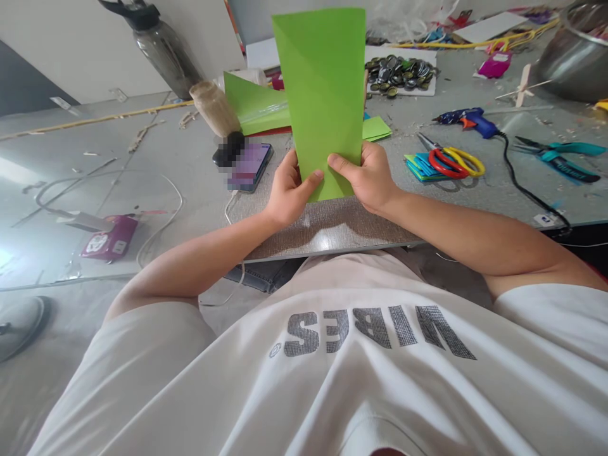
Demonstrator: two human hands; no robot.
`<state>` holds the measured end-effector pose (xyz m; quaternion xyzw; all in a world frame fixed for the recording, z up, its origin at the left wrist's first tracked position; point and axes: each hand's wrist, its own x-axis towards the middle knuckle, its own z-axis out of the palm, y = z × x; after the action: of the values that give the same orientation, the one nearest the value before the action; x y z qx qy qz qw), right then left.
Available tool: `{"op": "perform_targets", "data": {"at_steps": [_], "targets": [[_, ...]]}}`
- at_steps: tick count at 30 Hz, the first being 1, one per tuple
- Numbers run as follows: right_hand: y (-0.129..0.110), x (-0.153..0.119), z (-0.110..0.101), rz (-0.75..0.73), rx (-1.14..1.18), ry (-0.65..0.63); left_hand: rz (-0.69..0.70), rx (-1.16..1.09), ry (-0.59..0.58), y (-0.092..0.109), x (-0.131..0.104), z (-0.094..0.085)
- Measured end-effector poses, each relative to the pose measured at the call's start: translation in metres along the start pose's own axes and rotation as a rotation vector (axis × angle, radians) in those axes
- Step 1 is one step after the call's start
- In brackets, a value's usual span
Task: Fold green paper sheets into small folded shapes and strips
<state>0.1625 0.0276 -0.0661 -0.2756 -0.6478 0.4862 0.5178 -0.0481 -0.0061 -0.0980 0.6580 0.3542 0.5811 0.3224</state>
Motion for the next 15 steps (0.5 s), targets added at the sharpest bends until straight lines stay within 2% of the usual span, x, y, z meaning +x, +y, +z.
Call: {"op": "perform_targets", "data": {"at_steps": [3, 7, 15], "targets": [[0.005, 0.002, -0.006, -0.081, -0.114, 0.056, -0.105, -0.022, -0.067, 0.015, -0.001, 0.004], [0.008, 0.001, -0.009, -0.121, -0.216, 0.080, -0.173, -0.020, -0.140, 0.028, -0.003, 0.008], [0.010, 0.009, -0.013, -0.117, -0.133, 0.078, -0.258, -0.029, -0.240, 0.039, -0.001, 0.002]]}}
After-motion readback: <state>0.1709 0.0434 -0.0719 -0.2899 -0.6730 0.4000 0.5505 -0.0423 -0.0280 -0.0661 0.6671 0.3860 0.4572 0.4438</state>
